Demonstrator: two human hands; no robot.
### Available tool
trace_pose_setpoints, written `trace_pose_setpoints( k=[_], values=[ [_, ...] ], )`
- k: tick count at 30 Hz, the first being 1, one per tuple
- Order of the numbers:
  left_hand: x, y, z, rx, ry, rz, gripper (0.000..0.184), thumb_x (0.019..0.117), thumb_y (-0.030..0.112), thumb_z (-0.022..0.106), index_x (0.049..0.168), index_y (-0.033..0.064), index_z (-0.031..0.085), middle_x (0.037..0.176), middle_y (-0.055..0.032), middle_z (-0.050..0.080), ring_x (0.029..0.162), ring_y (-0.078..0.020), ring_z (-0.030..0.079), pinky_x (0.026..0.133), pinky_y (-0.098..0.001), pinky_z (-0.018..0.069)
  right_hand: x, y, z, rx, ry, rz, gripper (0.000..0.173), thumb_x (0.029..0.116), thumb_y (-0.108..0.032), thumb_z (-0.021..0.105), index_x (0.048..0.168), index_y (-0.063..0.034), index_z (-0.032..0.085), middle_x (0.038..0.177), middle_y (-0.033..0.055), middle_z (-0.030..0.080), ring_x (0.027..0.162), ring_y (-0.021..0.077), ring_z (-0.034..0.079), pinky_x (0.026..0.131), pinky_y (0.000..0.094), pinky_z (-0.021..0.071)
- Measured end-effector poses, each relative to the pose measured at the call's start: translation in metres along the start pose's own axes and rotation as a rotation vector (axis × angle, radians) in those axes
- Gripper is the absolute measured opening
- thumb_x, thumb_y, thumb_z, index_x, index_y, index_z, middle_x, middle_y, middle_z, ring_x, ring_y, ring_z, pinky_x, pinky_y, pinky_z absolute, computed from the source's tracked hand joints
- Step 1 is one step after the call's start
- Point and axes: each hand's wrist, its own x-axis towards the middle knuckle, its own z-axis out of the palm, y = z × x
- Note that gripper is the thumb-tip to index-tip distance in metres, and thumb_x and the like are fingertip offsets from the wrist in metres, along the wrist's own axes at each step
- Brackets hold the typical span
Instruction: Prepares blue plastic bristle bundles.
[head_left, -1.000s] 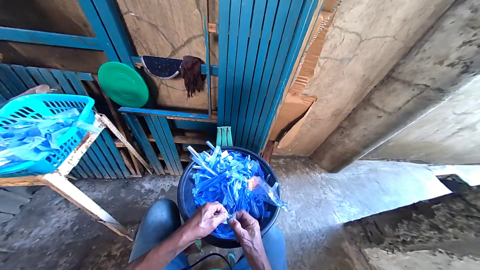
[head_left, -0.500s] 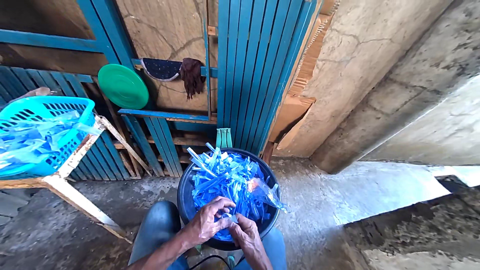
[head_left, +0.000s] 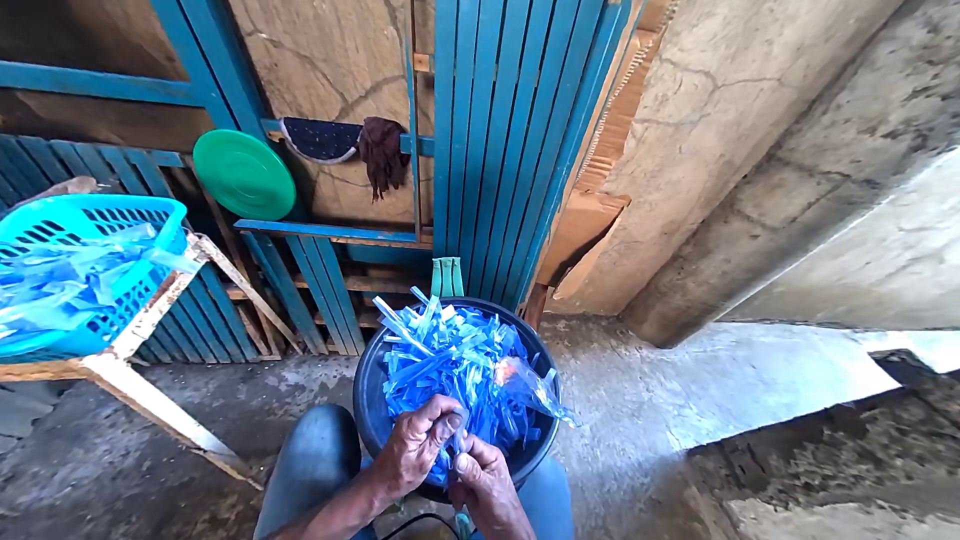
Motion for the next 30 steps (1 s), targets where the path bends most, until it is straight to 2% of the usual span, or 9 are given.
trace_pose_setpoints(
  k=[3, 12, 14, 15, 17, 19, 24, 28, 30],
  values=[
    [0.002, 0.004, 0.001, -0.006, 0.065, -0.004, 0.022, 0.1099, 0.025, 0.048, 0.115, 0.0096, 0.064, 0.093, -0.0014, 0.074, 0.085, -0.0120, 0.074, 0.082, -0.0290, 0.0632, -0.001, 0.002, -0.001, -0.004, 0.006, -0.018, 0.016, 0.0971, -0.025, 0.071, 0.096, -0.0094, 0.073, 0.077, 0.0018, 0.066, 0.057, 0.0040, 0.056, 0.051, 0.0206, 0.0477],
    [0.005, 0.020, -0.013, -0.115, 0.127, 0.001, 0.021, 0.1108, 0.025, 0.045, 0.115, 0.0106, 0.060, 0.085, -0.0056, 0.074, 0.073, -0.0203, 0.076, 0.073, -0.0340, 0.0661, -0.003, 0.009, -0.004, -0.129, 0.015, 0.001, 0.015, 0.0976, -0.021, 0.070, 0.098, -0.0071, 0.076, 0.084, 0.0038, 0.068, 0.059, 0.0029, 0.056, 0.053, 0.0190, 0.0489],
    [0.006, 0.024, -0.021, -0.096, 0.136, 0.010, 0.021, 0.1107, 0.025, 0.045, 0.116, 0.0103, 0.060, 0.089, -0.0061, 0.076, 0.078, -0.0209, 0.076, 0.077, -0.0351, 0.0660, -0.003, 0.007, 0.001, -0.189, 0.056, 0.012, 0.021, 0.0974, -0.023, 0.071, 0.107, -0.0050, 0.075, 0.089, 0.0067, 0.070, 0.062, 0.0066, 0.060, 0.055, 0.0221, 0.0524],
    [0.009, 0.028, -0.031, -0.035, 0.141, 0.016, 0.022, 0.1107, 0.025, 0.046, 0.116, 0.0096, 0.060, 0.095, -0.0054, 0.076, 0.085, -0.0197, 0.076, 0.081, -0.0352, 0.0652, -0.003, 0.004, 0.004, -0.259, 0.088, 0.029, 0.031, 0.0969, -0.025, 0.071, 0.119, -0.0037, 0.071, 0.097, 0.0091, 0.072, 0.066, 0.0104, 0.064, 0.057, 0.0258, 0.0556],
    [0.021, 0.040, -0.062, 0.192, 0.168, 0.041, 0.024, 0.1091, 0.022, 0.050, 0.116, 0.0041, 0.065, 0.107, -0.0050, 0.075, 0.096, -0.0151, 0.074, 0.088, -0.0340, 0.0630, -0.004, -0.001, 0.008, -0.424, 0.113, 0.084, 0.058, 0.0967, -0.034, 0.070, 0.143, -0.0026, 0.055, 0.129, 0.0128, 0.067, 0.084, 0.0187, 0.072, 0.065, 0.0344, 0.0623],
    [0.043, 0.062, -0.105, 0.493, 0.261, 0.051, 0.027, 0.1055, 0.023, 0.056, 0.110, 0.0004, 0.070, 0.104, -0.0061, 0.073, 0.089, -0.0095, 0.071, 0.080, -0.0291, 0.0620, -0.006, -0.006, 0.009, -0.492, 0.147, 0.141, 0.060, 0.0974, -0.031, 0.067, 0.147, -0.0012, 0.049, 0.140, 0.0146, 0.060, 0.092, 0.0227, 0.073, 0.069, 0.0387, 0.0637],
    [0.104, 0.131, -0.240, 0.867, 0.517, -0.075, 0.026, 0.1048, 0.022, 0.059, 0.118, 0.0013, 0.068, 0.101, -0.0100, 0.072, 0.083, -0.0150, 0.070, 0.078, -0.0382, 0.0613, -0.012, -0.011, 0.002, -0.555, 0.197, 0.176, 0.036, 0.0998, -0.010, 0.058, 0.134, 0.0010, 0.059, 0.124, 0.0138, 0.068, 0.086, 0.0208, 0.073, 0.070, 0.0372, 0.0633],
    [0.128, 0.159, -0.345, 0.961, 0.700, -0.079, 0.032, 0.1050, 0.026, 0.059, 0.124, 0.0011, 0.063, 0.104, -0.0127, 0.070, 0.085, -0.0156, 0.071, 0.080, -0.0371, 0.0617, -0.013, -0.010, 0.000, -0.510, 0.208, 0.155, 0.030, 0.1006, -0.007, 0.055, 0.129, 0.0034, 0.060, 0.120, 0.0140, 0.069, 0.087, 0.0207, 0.072, 0.070, 0.0364, 0.0627],
    [0.124, 0.160, -0.386, 1.056, 0.745, -0.167, 0.033, 0.1046, 0.027, 0.059, 0.126, 0.0024, 0.061, 0.105, -0.0160, 0.071, 0.087, -0.0217, 0.071, 0.083, -0.0441, 0.0595, -0.013, -0.010, -0.001, -0.506, 0.209, 0.157, 0.029, 0.1003, -0.007, 0.055, 0.127, 0.0031, 0.061, 0.118, 0.0132, 0.070, 0.087, 0.0199, 0.072, 0.070, 0.0359, 0.0623]
  ],
)
